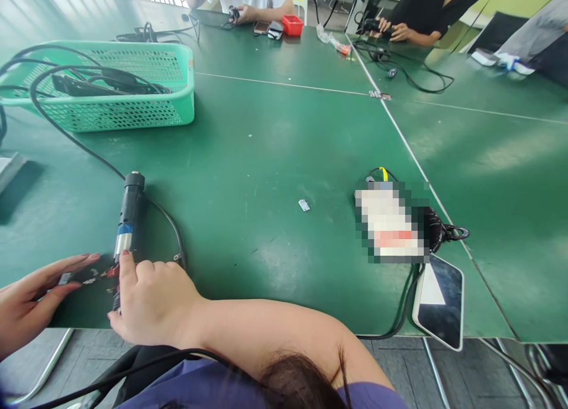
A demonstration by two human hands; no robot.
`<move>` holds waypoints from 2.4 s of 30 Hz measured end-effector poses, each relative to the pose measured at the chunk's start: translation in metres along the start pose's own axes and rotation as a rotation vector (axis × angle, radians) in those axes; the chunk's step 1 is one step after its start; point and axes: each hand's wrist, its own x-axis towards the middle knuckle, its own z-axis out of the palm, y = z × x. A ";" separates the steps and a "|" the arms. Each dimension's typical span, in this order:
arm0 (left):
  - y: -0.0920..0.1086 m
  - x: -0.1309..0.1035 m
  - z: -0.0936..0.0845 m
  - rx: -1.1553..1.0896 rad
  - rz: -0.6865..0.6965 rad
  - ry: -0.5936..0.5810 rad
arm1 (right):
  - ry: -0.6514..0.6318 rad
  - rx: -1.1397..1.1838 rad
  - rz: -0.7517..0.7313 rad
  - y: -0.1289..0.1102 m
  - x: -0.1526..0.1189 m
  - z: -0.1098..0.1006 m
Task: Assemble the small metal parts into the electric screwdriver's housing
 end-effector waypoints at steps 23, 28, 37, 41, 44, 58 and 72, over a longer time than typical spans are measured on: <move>0.099 0.016 0.002 -0.267 -0.229 -0.184 | -0.144 -0.157 0.155 0.052 -0.004 -0.061; 0.116 0.032 0.015 -0.383 -0.181 -0.202 | -0.236 -0.159 0.180 0.082 -0.007 -0.084; 0.186 0.078 0.037 -0.783 -0.071 -0.271 | -0.290 -0.187 0.292 0.140 -0.036 -0.129; 0.223 0.099 0.054 -0.928 -0.054 -0.255 | -0.248 -0.178 0.320 0.165 -0.052 -0.137; 0.243 0.108 0.066 -0.984 -0.046 -0.243 | -0.199 -0.152 0.282 0.175 -0.062 -0.136; 0.226 0.136 0.045 -1.297 -0.236 -0.358 | -0.027 -0.101 0.247 0.185 -0.073 -0.123; 0.209 0.155 0.055 -1.343 -0.282 -0.257 | 0.124 -0.182 0.260 0.179 -0.047 -0.103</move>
